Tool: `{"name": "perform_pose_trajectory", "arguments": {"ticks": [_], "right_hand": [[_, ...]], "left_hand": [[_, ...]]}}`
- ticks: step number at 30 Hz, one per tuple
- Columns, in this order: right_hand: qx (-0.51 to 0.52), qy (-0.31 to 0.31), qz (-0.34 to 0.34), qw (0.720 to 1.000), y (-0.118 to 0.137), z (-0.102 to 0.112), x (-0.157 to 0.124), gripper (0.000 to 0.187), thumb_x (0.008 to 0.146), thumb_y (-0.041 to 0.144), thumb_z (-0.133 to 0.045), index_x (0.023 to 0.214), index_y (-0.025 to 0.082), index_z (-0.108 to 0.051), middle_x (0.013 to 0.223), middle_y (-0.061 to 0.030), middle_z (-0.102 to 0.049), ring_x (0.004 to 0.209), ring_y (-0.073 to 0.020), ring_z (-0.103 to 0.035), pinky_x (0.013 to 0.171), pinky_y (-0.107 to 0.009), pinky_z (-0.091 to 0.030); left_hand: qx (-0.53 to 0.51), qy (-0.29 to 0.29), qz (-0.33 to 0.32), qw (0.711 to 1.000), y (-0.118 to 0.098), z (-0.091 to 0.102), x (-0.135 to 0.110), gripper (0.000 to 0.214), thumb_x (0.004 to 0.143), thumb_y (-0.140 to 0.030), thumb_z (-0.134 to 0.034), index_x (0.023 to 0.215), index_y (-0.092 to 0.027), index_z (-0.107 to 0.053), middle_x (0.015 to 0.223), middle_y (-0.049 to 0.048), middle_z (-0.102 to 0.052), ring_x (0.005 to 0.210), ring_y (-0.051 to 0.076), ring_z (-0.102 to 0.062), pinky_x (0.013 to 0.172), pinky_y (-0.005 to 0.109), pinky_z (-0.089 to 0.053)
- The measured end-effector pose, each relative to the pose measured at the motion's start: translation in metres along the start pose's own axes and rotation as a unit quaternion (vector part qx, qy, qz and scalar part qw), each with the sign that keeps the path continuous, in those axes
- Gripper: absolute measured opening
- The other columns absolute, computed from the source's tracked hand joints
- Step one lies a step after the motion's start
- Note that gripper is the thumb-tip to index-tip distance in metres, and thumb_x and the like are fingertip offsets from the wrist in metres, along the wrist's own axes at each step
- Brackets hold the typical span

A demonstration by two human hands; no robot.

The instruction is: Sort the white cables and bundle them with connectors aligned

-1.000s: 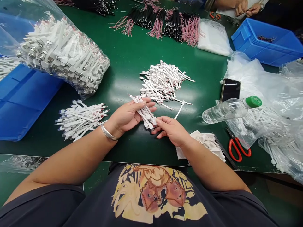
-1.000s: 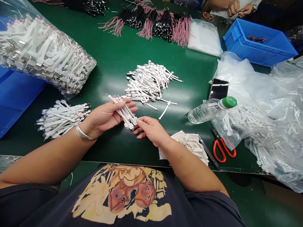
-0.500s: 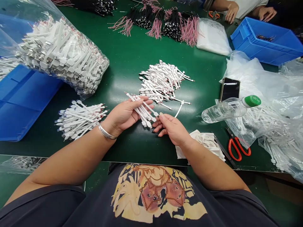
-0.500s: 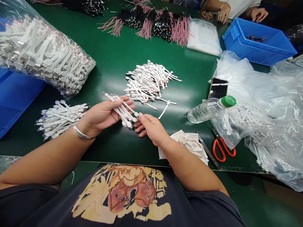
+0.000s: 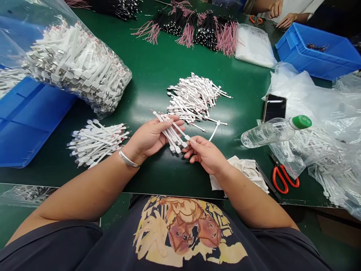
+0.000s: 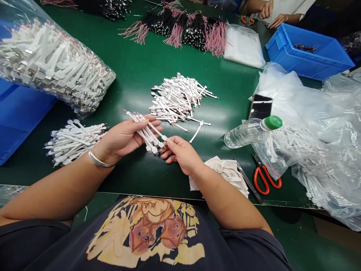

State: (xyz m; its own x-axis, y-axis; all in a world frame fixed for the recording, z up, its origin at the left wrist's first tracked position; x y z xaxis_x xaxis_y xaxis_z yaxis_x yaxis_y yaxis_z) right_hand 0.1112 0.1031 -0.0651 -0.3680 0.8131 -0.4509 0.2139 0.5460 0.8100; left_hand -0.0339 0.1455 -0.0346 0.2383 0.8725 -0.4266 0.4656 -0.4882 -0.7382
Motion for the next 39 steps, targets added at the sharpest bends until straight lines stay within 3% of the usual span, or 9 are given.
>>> {"name": "perform_pose_trajectory", "arguments": {"ticks": [11,14,17,22,25,28,30,34,39], "right_hand": [[0.003,0.004,-0.008,1.0,-0.001,0.001,0.0,0.028,0.079,0.045,-0.063,0.083,0.018,-0.055,0.077,-0.0014,-0.065,0.062,-0.0082,-0.06,0.048,-0.015,-0.045],[-0.066,-0.059,0.066,0.994,0.008,0.007,-0.001,0.026,0.082,0.045,-0.059,0.081,0.018,-0.056,0.078,-0.0005,-0.063,0.063,-0.008,-0.059,0.049,-0.016,-0.045],[-0.152,-0.123,0.149,0.969,0.023,0.015,-0.004,0.025,0.085,0.043,-0.054,0.081,0.019,-0.057,0.081,-0.0011,-0.062,0.066,-0.009,-0.059,0.05,-0.018,-0.047],[-0.193,-0.209,0.19,0.94,0.053,0.043,-0.009,0.021,0.085,0.038,-0.051,0.078,0.019,-0.055,0.083,-0.0024,-0.064,0.066,-0.0097,-0.059,0.048,-0.017,-0.046],[-0.261,-0.128,0.091,0.952,0.057,0.051,-0.008,0.024,0.084,0.038,-0.054,0.073,0.017,-0.057,0.077,-0.004,-0.064,0.061,-0.01,-0.059,0.043,-0.016,-0.042],[-0.343,-0.018,-0.005,0.939,0.049,0.047,-0.011,0.031,0.083,0.043,-0.057,0.071,0.015,-0.06,0.064,-0.0038,-0.063,0.05,-0.0087,-0.055,0.037,-0.015,-0.037],[-0.35,-0.006,0.001,0.937,0.044,0.041,-0.011,0.036,0.083,0.049,-0.056,0.073,0.015,-0.062,0.06,-0.0031,-0.062,0.046,-0.0078,-0.053,0.037,-0.015,-0.038],[-0.24,0.02,0.03,0.97,0.025,0.01,-0.007,0.047,0.084,0.06,-0.046,0.082,0.015,-0.06,0.065,-0.0032,-0.063,0.048,-0.0088,-0.058,0.04,-0.017,-0.043],[-0.225,0.078,0.043,0.97,0.01,-0.02,-0.008,0.035,0.086,0.052,-0.05,0.078,0.018,-0.052,0.058,0.0031,-0.059,0.042,-0.0058,-0.051,0.036,-0.014,-0.035]], "left_hand": [[0.007,0.003,-0.016,1.0,-0.003,-0.002,-0.002,0.018,0.082,-0.012,-0.058,0.099,-0.01,-0.066,0.098,0.0143,-0.07,0.091,0.024,-0.068,0.089,0.042,-0.053],[0.02,0.005,-0.02,1.0,-0.002,0.0,0.0,0.021,0.083,-0.013,-0.057,0.101,-0.011,-0.066,0.098,0.0133,-0.07,0.09,0.022,-0.068,0.087,0.04,-0.054],[0.03,0.002,-0.005,1.0,0.002,0.002,0.003,0.022,0.082,-0.013,-0.058,0.104,-0.01,-0.065,0.099,0.014,-0.07,0.089,0.022,-0.069,0.084,0.037,-0.055],[0.033,0.001,0.024,0.999,0.003,0.005,0.004,0.025,0.082,-0.013,-0.06,0.105,-0.007,-0.062,0.101,0.0182,-0.068,0.085,0.023,-0.069,0.076,0.034,-0.058],[0.013,0.021,0.033,0.999,-0.001,0.003,0.002,0.022,0.083,-0.009,-0.057,0.104,-0.006,-0.063,0.099,0.0175,-0.069,0.085,0.023,-0.07,0.076,0.035,-0.058],[-0.002,0.032,0.038,0.999,-0.005,0.001,0.001,0.022,0.083,-0.008,-0.054,0.103,-0.007,-0.064,0.096,0.0157,-0.07,0.084,0.022,-0.07,0.076,0.036,-0.059],[-0.006,0.032,0.046,0.998,-0.005,0.0,0.001,0.023,0.083,-0.009,-0.054,0.104,-0.007,-0.064,0.096,0.0155,-0.07,0.083,0.022,-0.07,0.077,0.036,-0.059],[-0.018,0.035,0.059,0.997,0.0,-0.001,0.001,0.024,0.084,-0.009,-0.054,0.106,-0.008,-0.063,0.096,0.0152,-0.07,0.083,0.022,-0.07,0.08,0.037,-0.058],[-0.009,0.042,0.049,0.998,0.003,-0.002,0.002,0.023,0.085,-0.01,-0.053,0.106,-0.008,-0.063,0.095,0.0151,-0.071,0.084,0.022,-0.07,0.08,0.037,-0.057]]}}
Point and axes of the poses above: each hand's wrist, its own x-axis towards the middle knuckle, its own z-axis out of the back of the hand, y = z × x, the point moved 6 cm from there along x, towards the middle knuckle
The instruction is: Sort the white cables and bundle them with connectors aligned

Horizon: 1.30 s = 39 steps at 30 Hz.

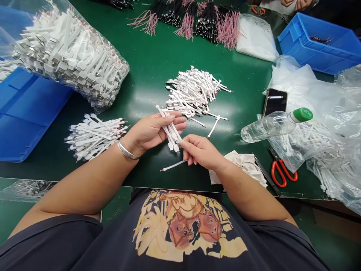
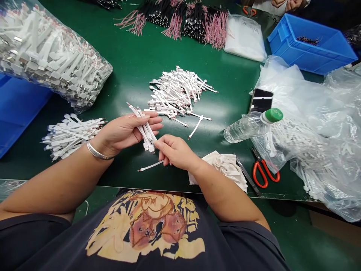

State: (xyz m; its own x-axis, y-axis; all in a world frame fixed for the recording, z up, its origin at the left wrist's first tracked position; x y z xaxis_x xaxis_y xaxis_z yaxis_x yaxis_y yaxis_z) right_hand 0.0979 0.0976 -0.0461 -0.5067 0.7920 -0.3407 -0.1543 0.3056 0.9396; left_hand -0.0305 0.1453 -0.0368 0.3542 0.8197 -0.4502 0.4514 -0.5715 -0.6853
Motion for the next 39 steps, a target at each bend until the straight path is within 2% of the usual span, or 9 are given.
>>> {"name": "perform_pose_trajectory", "arguments": {"ticks": [6,10,17,22,25,29,33,36,39], "right_hand": [[0.014,-0.001,-0.002,1.0,0.001,0.012,-0.003,0.027,0.085,0.044,-0.055,0.086,0.017,-0.055,0.07,0.0003,-0.063,0.053,-0.0067,-0.056,0.045,-0.015,-0.041],[0.022,-0.018,-0.016,0.999,-0.003,0.016,-0.002,0.03,0.081,0.045,-0.06,0.077,0.016,-0.054,0.067,-0.0007,-0.064,0.052,-0.0075,-0.056,0.042,-0.015,-0.038],[0.077,-0.119,0.001,0.99,-0.006,0.019,0.002,0.031,0.08,0.049,-0.059,0.078,0.018,-0.056,0.067,0.0008,-0.061,0.053,-0.0075,-0.055,0.041,-0.015,-0.039],[0.084,-0.091,0.018,0.992,-0.006,0.009,0.005,0.028,0.076,0.045,-0.065,0.078,0.018,-0.058,0.069,0.0024,-0.058,0.056,-0.0077,-0.053,0.045,-0.017,-0.043],[0.077,-0.119,0.011,0.99,-0.008,0.014,0.005,0.031,0.079,0.047,-0.061,0.074,0.017,-0.058,0.068,0.0014,-0.059,0.053,-0.0066,-0.051,0.045,-0.018,-0.041],[0.101,-0.162,0.007,0.982,-0.009,0.022,0.004,0.033,0.076,0.049,-0.063,0.073,0.017,-0.058,0.074,-0.0009,-0.062,0.059,-0.0077,-0.054,0.046,-0.018,-0.041],[0.132,-0.135,0.003,0.982,-0.008,0.015,0.007,0.034,0.075,0.05,-0.065,0.08,0.016,-0.059,0.074,0.0,-0.06,0.056,-0.0063,-0.052,0.045,-0.017,-0.041],[0.138,-0.106,0.009,0.985,-0.008,0.008,0.009,0.031,0.071,0.042,-0.071,0.084,0.016,-0.06,0.075,0.0015,-0.059,0.057,-0.0057,-0.051,0.048,-0.016,-0.042],[0.149,-0.112,0.019,0.982,-0.009,0.009,0.011,0.027,0.07,0.036,-0.073,0.081,0.015,-0.059,0.071,0.0028,-0.059,0.057,-0.0055,-0.051,0.05,-0.017,-0.043]], "left_hand": [[0.006,-0.001,-0.019,1.0,-0.003,0.001,0.0,0.027,0.084,-0.009,-0.053,0.109,-0.008,-0.062,0.102,0.0148,-0.069,0.091,0.023,-0.069,0.09,0.04,-0.053],[0.007,-0.004,-0.017,1.0,-0.003,0.0,0.0,0.027,0.083,-0.009,-0.055,0.109,-0.009,-0.063,0.101,0.0144,-0.069,0.092,0.023,-0.069,0.091,0.041,-0.052],[-0.004,0.011,-0.033,0.999,0.003,-0.005,-0.003,0.02,0.085,-0.012,-0.054,0.101,-0.011,-0.066,0.1,0.0124,-0.07,0.093,0.023,-0.068,0.087,0.039,-0.054],[-0.017,0.021,-0.03,0.999,0.008,-0.008,-0.004,0.021,0.085,-0.012,-0.054,0.102,-0.013,-0.066,0.1,0.0111,-0.071,0.094,0.022,-0.067,0.093,0.041,-0.05],[-0.023,0.021,-0.031,0.999,0.007,-0.008,-0.004,0.021,0.084,-0.013,-0.055,0.102,-0.012,-0.066,0.101,0.0116,-0.071,0.096,0.023,-0.067,0.095,0.042,-0.049],[-0.031,0.012,-0.033,0.999,0.006,-0.006,-0.003,0.02,0.083,-0.012,-0.055,0.1,-0.011,-0.067,0.098,0.011,-0.071,0.092,0.021,-0.068,0.095,0.04,-0.049],[-0.032,0.014,-0.041,0.999,0.007,-0.006,-0.002,0.02,0.084,-0.013,-0.054,0.101,-0.012,-0.066,0.1,0.0103,-0.07,0.093,0.02,-0.067,0.096,0.04,-0.048],[-0.028,0.017,-0.04,0.999,0.008,-0.008,-0.002,0.021,0.084,-0.014,-0.055,0.103,-0.012,-0.065,0.104,0.0106,-0.069,0.097,0.022,-0.066,0.098,0.042,-0.046],[-0.029,0.017,-0.044,0.998,0.009,-0.008,-0.002,0.021,0.084,-0.014,-0.055,0.103,-0.012,-0.065,0.105,0.0106,-0.069,0.098,0.022,-0.066,0.099,0.042,-0.046]]}}
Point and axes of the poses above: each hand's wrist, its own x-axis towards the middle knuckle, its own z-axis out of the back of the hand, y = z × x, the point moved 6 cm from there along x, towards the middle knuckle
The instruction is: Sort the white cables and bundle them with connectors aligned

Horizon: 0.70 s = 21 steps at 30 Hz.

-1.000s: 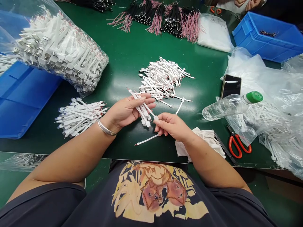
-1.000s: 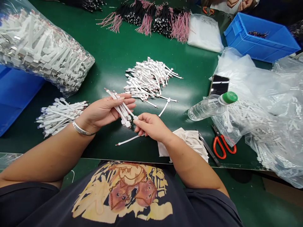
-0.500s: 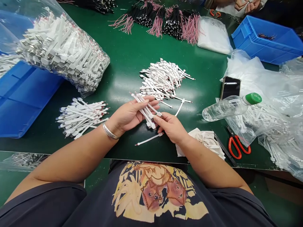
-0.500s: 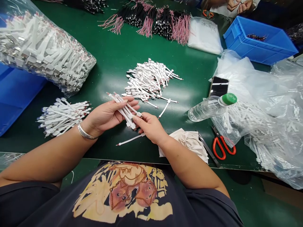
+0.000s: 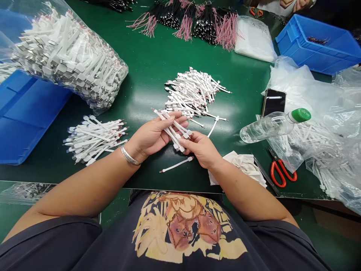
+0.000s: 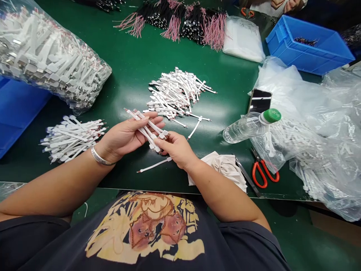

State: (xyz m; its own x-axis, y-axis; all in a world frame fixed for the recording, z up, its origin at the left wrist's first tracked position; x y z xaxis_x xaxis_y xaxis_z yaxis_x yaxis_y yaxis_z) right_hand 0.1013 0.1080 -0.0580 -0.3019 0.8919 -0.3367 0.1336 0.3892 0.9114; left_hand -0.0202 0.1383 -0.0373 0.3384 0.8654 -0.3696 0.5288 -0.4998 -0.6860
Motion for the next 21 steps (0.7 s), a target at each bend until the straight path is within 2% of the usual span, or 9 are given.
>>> {"name": "perform_pose_trajectory", "arguments": {"ticks": [7,12,17,21], "right_hand": [[-0.006,-0.012,0.0,1.0,0.002,0.008,0.001,0.025,0.07,0.035,-0.072,0.075,0.015,-0.058,0.067,0.0027,-0.06,0.056,-0.0063,-0.054,0.05,-0.018,-0.042],[-0.007,-0.039,-0.018,0.999,0.002,0.015,-0.001,0.028,0.072,0.041,-0.07,0.076,0.016,-0.058,0.076,-0.0002,-0.063,0.067,-0.0092,-0.061,0.048,-0.015,-0.044],[-0.015,0.077,-0.099,0.992,-0.009,-0.001,-0.007,0.033,0.078,0.043,-0.065,0.097,0.017,-0.06,0.081,-0.0023,-0.066,0.061,-0.01,-0.064,0.045,-0.016,-0.046],[-0.024,0.098,-0.086,0.991,-0.01,-0.004,-0.008,0.028,0.076,0.037,-0.068,0.09,0.016,-0.058,0.072,-0.0005,-0.067,0.054,-0.0081,-0.063,0.042,-0.014,-0.043]], "left_hand": [[-0.006,-0.008,-0.004,1.0,-0.002,0.002,0.001,0.02,0.084,-0.013,-0.055,0.1,-0.011,-0.066,0.101,0.0104,-0.07,0.095,0.021,-0.067,0.099,0.041,-0.045],[-0.014,-0.002,-0.017,1.0,-0.009,0.004,0.002,0.02,0.084,-0.013,-0.054,0.101,-0.012,-0.065,0.103,0.0088,-0.069,0.098,0.019,-0.066,0.1,0.037,-0.045],[-0.011,0.002,-0.029,1.0,-0.013,0.002,0.0,0.021,0.084,-0.014,-0.054,0.102,-0.012,-0.066,0.104,0.0085,-0.069,0.097,0.019,-0.066,0.102,0.038,-0.043],[-0.018,-0.005,-0.023,1.0,-0.012,0.001,-0.001,0.021,0.084,-0.014,-0.053,0.101,-0.012,-0.066,0.102,0.0088,-0.07,0.098,0.019,-0.066,0.103,0.038,-0.042]]}}
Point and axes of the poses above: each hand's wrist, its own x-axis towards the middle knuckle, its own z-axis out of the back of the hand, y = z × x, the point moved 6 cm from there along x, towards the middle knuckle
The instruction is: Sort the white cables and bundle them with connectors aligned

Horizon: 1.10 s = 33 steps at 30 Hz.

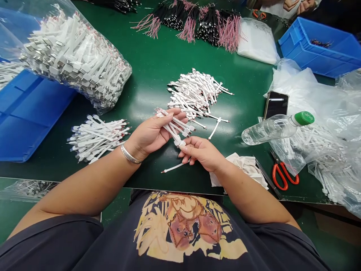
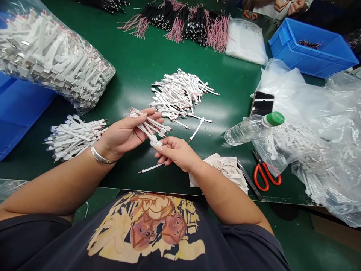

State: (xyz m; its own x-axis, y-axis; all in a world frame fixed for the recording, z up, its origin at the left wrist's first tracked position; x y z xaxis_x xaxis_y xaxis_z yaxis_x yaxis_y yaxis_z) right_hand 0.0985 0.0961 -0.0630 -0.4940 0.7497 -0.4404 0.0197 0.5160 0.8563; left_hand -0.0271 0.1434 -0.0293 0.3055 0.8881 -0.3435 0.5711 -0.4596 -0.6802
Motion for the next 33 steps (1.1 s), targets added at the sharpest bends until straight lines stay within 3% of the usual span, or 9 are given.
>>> {"name": "perform_pose_trajectory", "arguments": {"ticks": [12,25,33], "right_hand": [[0.02,0.003,-0.009,1.0,-0.001,0.001,0.001,0.026,0.074,0.034,-0.071,0.083,0.015,-0.055,0.07,-0.0004,-0.068,0.054,-0.0081,-0.063,0.041,-0.012,-0.042],[0.019,-0.118,0.039,0.992,0.005,0.011,0.0,0.029,0.074,0.039,-0.068,0.087,0.018,-0.052,0.067,0.003,-0.061,0.051,-0.0066,-0.057,0.041,-0.014,-0.044],[0.088,-0.022,-0.025,0.996,-0.002,-0.004,0.0,0.031,0.071,0.034,-0.073,0.094,0.016,-0.062,0.083,-0.0047,-0.07,0.064,-0.0109,-0.066,0.05,-0.016,-0.051]], "left_hand": [[-0.013,0.003,0.007,1.0,0.006,-0.002,0.0,0.021,0.084,-0.013,-0.051,0.098,-0.012,-0.067,0.1,0.0076,-0.07,0.097,0.02,-0.066,0.101,0.04,-0.043],[-0.027,0.021,0.024,0.999,0.011,-0.003,-0.003,0.023,0.087,-0.016,-0.049,0.102,-0.012,-0.066,0.105,0.0091,-0.069,0.101,0.019,-0.065,0.103,0.036,-0.042],[-0.021,0.025,0.038,0.999,0.015,-0.007,-0.005,0.024,0.087,-0.015,-0.047,0.101,-0.013,-0.066,0.103,0.0084,-0.07,0.102,0.021,-0.064,0.1,0.042,-0.044]]}}
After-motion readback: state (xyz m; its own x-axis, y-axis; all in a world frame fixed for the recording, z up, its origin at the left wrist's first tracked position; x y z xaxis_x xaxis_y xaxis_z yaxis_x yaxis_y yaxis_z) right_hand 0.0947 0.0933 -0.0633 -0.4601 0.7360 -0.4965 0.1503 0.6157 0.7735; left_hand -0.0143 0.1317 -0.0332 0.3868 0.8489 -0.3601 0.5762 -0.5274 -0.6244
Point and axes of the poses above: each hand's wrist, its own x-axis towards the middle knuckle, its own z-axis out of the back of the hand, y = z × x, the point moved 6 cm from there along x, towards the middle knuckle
